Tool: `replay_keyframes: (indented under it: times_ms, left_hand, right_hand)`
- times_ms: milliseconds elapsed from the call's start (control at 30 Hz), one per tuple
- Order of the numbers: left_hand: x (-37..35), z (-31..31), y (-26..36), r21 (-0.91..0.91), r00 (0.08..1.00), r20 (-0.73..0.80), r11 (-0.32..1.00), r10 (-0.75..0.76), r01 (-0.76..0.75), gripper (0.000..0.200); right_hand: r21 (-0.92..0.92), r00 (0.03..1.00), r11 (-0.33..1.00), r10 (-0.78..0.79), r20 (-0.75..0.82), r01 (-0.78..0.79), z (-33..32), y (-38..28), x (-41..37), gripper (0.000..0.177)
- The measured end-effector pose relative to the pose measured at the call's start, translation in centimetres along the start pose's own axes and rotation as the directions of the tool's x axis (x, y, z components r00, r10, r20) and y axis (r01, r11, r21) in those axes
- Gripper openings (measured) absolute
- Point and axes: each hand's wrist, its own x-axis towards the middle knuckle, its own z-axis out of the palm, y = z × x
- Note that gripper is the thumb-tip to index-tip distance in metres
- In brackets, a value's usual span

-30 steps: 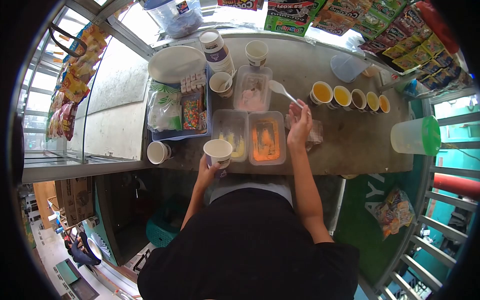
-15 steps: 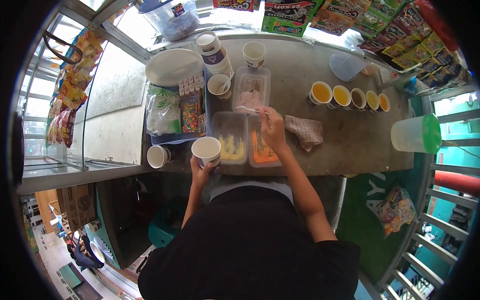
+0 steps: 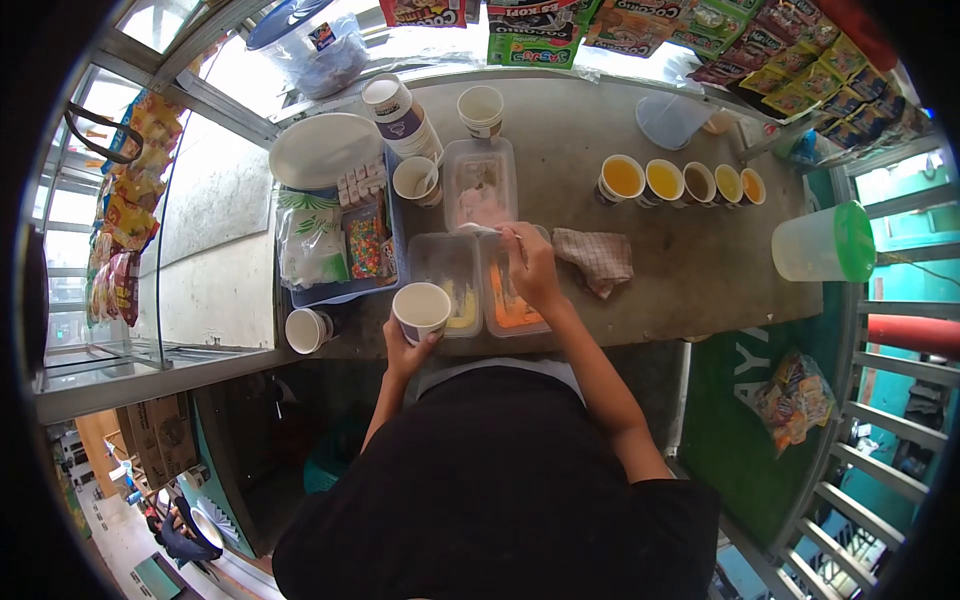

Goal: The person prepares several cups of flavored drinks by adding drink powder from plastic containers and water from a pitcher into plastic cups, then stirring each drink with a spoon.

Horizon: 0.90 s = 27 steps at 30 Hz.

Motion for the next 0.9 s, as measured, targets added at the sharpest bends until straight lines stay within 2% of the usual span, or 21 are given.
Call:
replay_keyframes:
  times_ms: [67,200,267,300,367,400,500,567,700,800,867,900]
  left_hand:
    - [-0.4,0.0,-0.6,0.009,0.991,-0.101,0.996,0.084,-0.084,0.066]
    - [-1.6,0.0,-1.8,0.024,0.987,-0.14,0.997,0.079,-0.076,0.066]
    - [-2.2,0.2,-2.5,0.036,0.963,-0.257,0.996,0.085,-0.078,0.066]
    - [-2.5,0.3,-3.0,0.037,0.962,-0.262,0.996,0.083,-0.076,0.066]
    - [-3.0,0.5,-3.8,-0.025,0.941,-0.336,0.998,0.046,-0.058,0.069]
    - [-3.0,0.5,-3.7,-0.024,0.939,-0.34,0.998,0.043,-0.054,0.069]
    - [-3.0,0.6,-3.3,0.041,0.926,-0.368,0.997,0.083,-0.072,0.076]
    - [-2.9,0.5,-2.8,0.055,0.909,-0.389,0.989,0.147,-0.137,0.08]
    - [-3.1,0.4,-1.9,0.136,0.878,-0.436,0.979,0.198,-0.154,0.081]
    - [-3.6,0.4,-1.9,0.151,0.849,-0.484,0.976,0.213,-0.159,0.079]
    - [-4.1,0.2,-1.8,0.236,0.843,-0.486,0.963,0.229,-0.126,0.078]
    - [-4.5,0.2,-2.0,0.24,0.842,-0.489,0.963,0.229,-0.123,0.078]
  right_hand:
    - [0.119,0.997,0.993,0.006,-0.08,0.004,-0.4,-0.4,0.3,0.021]
    - [0.16,0.991,0.987,0.016,-0.135,0.006,-2.2,-1.1,0.9,0.022]
    - [0.298,0.978,0.939,0.199,-0.068,-0.171,-3.2,-1.8,0.6,0.024]
    - [0.299,0.978,0.939,0.2,-0.062,-0.173,-3.5,-1.4,0.3,0.024]
    - [0.287,0.976,0.934,0.191,0.104,-0.213,-3.7,-0.6,-0.3,0.025]
    - [0.288,0.975,0.933,0.192,0.109,-0.216,-3.7,-0.8,-0.8,0.025]
    - [0.209,0.975,0.963,0.134,0.179,-0.171,-3.0,-1.2,-1.8,0.024]
    - [0.246,0.983,0.96,0.1,0.156,-0.136,-2.4,-1.1,-2.0,0.023]
    - [0.292,0.975,0.941,0.118,0.189,-0.17,-0.9,-0.8,-2.3,0.022]
    - [0.249,0.972,0.963,0.041,0.231,-0.1,0.0,-1.3,-2.4,0.02]
    - [0.141,0.952,0.99,-0.057,0.299,0.015,0.5,-1.2,-2.4,0.02]
    - [0.145,0.951,0.989,-0.058,0.303,0.014,0.8,-1.0,-2.3,0.02]
